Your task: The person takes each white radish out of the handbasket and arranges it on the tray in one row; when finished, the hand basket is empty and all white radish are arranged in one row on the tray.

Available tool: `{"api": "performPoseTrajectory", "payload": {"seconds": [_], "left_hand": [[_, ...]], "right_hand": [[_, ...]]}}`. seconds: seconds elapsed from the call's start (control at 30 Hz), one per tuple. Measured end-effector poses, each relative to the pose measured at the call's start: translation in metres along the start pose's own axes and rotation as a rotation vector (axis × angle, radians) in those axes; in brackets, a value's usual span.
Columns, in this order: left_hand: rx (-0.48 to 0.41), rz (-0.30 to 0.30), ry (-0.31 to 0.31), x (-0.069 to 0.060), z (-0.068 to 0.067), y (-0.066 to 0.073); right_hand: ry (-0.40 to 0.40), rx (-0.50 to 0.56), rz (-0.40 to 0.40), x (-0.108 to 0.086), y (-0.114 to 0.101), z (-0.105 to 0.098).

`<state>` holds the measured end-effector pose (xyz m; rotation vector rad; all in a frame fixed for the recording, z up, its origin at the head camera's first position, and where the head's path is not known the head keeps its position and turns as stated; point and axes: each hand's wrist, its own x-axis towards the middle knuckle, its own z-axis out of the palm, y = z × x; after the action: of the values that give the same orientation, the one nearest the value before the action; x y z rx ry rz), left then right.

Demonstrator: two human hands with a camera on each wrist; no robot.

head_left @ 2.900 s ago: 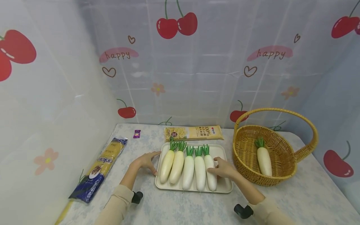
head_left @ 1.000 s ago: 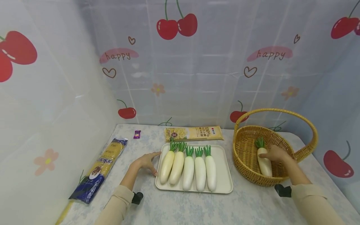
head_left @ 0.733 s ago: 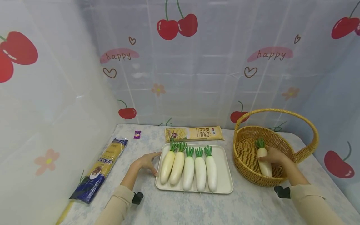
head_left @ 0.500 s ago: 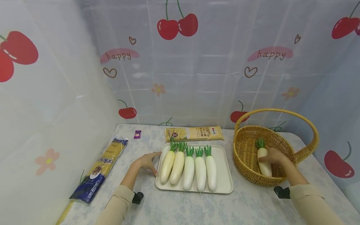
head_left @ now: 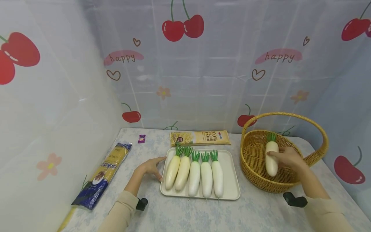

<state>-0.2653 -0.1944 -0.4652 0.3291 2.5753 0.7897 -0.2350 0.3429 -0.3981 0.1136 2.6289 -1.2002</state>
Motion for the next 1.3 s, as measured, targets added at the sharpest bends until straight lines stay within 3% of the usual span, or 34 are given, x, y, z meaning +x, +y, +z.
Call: {"api": "performPoseTrajectory", "payload": {"seconds": [0.43,1.13,1.3], "left_hand": [[0.010,-0.001,0.003,0.001,-0.002,0.002],[0.032,0.003,-0.004,0.001,-0.001,0.002],[0.004,-0.016,-0.010,0.000,-0.001,0.003]], "right_hand": [[-0.039,0.041,-0.052,-0.035,-0.037,0.005],[-0.063,0.048,-0.125,-0.047,-0.053,0.047],[-0.086,0.110,-0.141,-0.051,-0.053,0.053]]}}
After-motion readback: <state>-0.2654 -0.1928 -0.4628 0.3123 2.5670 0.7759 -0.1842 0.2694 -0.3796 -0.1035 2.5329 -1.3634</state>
